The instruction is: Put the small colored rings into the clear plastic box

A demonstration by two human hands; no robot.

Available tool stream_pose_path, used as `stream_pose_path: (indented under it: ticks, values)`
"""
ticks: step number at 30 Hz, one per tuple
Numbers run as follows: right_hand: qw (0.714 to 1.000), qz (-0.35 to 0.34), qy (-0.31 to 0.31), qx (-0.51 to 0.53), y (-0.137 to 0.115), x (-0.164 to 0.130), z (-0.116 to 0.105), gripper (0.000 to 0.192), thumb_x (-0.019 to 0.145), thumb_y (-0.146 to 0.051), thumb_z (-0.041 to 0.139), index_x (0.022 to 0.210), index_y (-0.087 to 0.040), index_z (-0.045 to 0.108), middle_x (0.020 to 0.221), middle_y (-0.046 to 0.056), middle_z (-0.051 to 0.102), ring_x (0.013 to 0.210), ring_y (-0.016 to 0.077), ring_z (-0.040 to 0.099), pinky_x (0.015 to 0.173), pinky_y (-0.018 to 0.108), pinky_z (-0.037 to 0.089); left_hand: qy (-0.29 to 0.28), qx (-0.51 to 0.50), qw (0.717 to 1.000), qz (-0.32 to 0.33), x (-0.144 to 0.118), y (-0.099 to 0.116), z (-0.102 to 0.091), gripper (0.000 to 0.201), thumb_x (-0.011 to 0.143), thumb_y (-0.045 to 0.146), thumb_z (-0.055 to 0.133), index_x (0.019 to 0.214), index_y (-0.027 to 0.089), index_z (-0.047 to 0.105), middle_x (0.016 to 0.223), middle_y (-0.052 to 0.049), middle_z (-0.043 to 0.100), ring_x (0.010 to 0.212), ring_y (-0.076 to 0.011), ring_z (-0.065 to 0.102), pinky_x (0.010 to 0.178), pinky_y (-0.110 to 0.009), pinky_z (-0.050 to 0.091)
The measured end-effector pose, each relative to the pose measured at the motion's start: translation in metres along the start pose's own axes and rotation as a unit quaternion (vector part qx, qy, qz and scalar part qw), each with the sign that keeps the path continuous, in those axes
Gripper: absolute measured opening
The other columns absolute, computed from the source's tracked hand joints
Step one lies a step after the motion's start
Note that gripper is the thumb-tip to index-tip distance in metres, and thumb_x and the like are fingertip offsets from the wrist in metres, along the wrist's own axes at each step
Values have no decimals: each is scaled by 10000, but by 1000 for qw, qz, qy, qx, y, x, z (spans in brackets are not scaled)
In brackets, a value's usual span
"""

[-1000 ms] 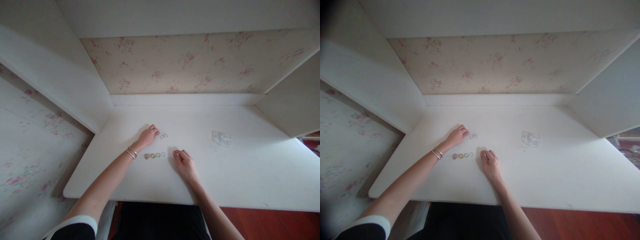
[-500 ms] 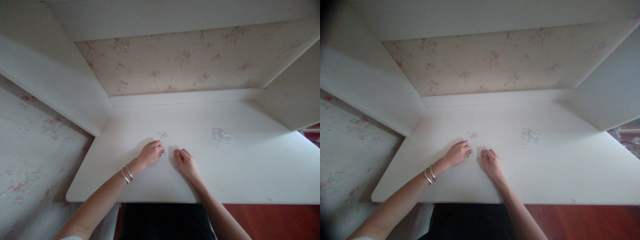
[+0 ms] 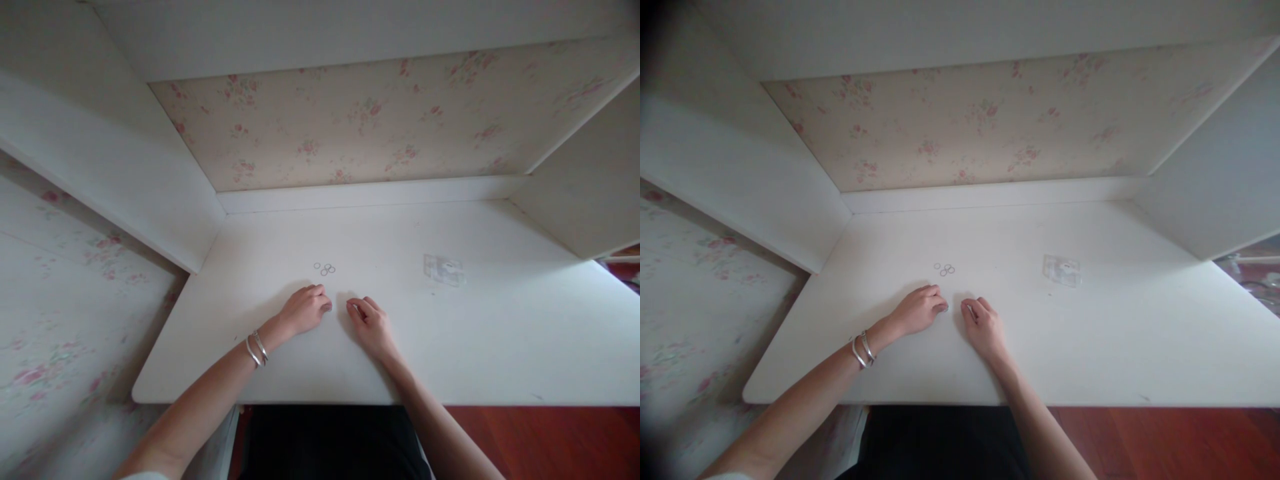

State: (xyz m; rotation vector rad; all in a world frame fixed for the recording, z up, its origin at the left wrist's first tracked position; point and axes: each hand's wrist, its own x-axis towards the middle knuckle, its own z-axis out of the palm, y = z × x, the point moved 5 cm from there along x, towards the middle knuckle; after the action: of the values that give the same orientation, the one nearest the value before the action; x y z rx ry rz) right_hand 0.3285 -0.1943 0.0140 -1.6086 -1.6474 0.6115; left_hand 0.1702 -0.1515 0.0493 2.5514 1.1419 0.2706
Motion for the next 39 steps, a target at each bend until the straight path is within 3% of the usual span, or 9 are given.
stream_pose_path:
  ticks: [5, 9, 14, 19, 24, 31, 35, 39]
  values:
    - [1000, -2, -14, 7, 0, 0, 0, 328, 914, -411, 400, 904, -220, 665, 736, 7, 551, 592, 108, 499, 589, 230, 374, 98, -119, 985, -71, -8, -21, -17, 243, 917, 274, 445, 861, 177, 661, 862, -40, 594, 798, -131, 567, 778, -245, 453]
    - [1000, 10, -24, -1, 1, 4, 2, 306, 898, -407, 424, 888, -227, 670, 715, -2, 551, 585, 110, 501, 572, 228, 370, 186, -174, 956, -146, -38, -38, -24, 259, 916, 316, 438, 871, 164, 643, 850, -40, 602, 774, -129, 568, 730, -235, 459]
    - [998, -25, -55, -28, -17, 29, 16, 274, 887, -341, 427, 891, -220, 673, 766, 17, 590, 640, 123, 532, 615, 236, 387, 243, -194, 910, -273, -98, -46, -12, 297, 896, 403, 448, 897, 175, 638, 799, -30, 637, 691, -141, 577, 669, -249, 455]
    - [980, -73, -112, -145, -45, 72, 43, 251, 892, -314, 444, 997, -245, 661, 959, 42, 625, 720, 131, 576, 670, 251, 392, 276, -249, 853, -367, -148, -48, 2, 321, 880, 441, 457, 935, 175, 629, 742, -19, 652, 653, -152, 589, 621, -247, 455]
    - [946, -93, -142, -275, -57, 108, 67, 283, 904, -280, 415, 1038, -212, 654, 1048, 93, 614, 853, 181, 597, 750, 300, 389, 282, -250, 851, -367, -155, -46, 7, 338, 882, 451, 451, 941, 173, 635, 629, 7, 590, 565, -136, 540, 548, -232, 419]
    - [932, -112, -187, -288, -57, 119, 87, 256, 872, -152, 421, 849, -163, 676, 934, 113, 636, 796, 183, 608, 710, 306, 380, 270, -238, 860, -362, -148, -45, 5, 369, 889, 439, 430, 1009, 164, 646, 627, 3, 600, 543, -129, 535, 512, -219, 401]
    - [929, -147, -206, -271, -64, 109, 84, 227, 872, -143, 442, 875, -168, 668, 937, 103, 634, 831, 184, 598, 744, 303, 375, 267, -241, 862, -357, -149, -46, 6, 373, 889, 447, 427, 982, 161, 647, 645, -5, 613, 551, -131, 544, 510, -219, 400]
    - [939, -166, -198, -226, -68, 85, 65, 238, 912, -188, 416, 917, -202, 654, 946, 70, 628, 852, 157, 581, 760, 266, 379, 276, -254, 856, -355, -149, -47, 6, 385, 886, 470, 423, 955, 162, 643, 689, -20, 640, 575, -141, 563, 528, -228, 416]
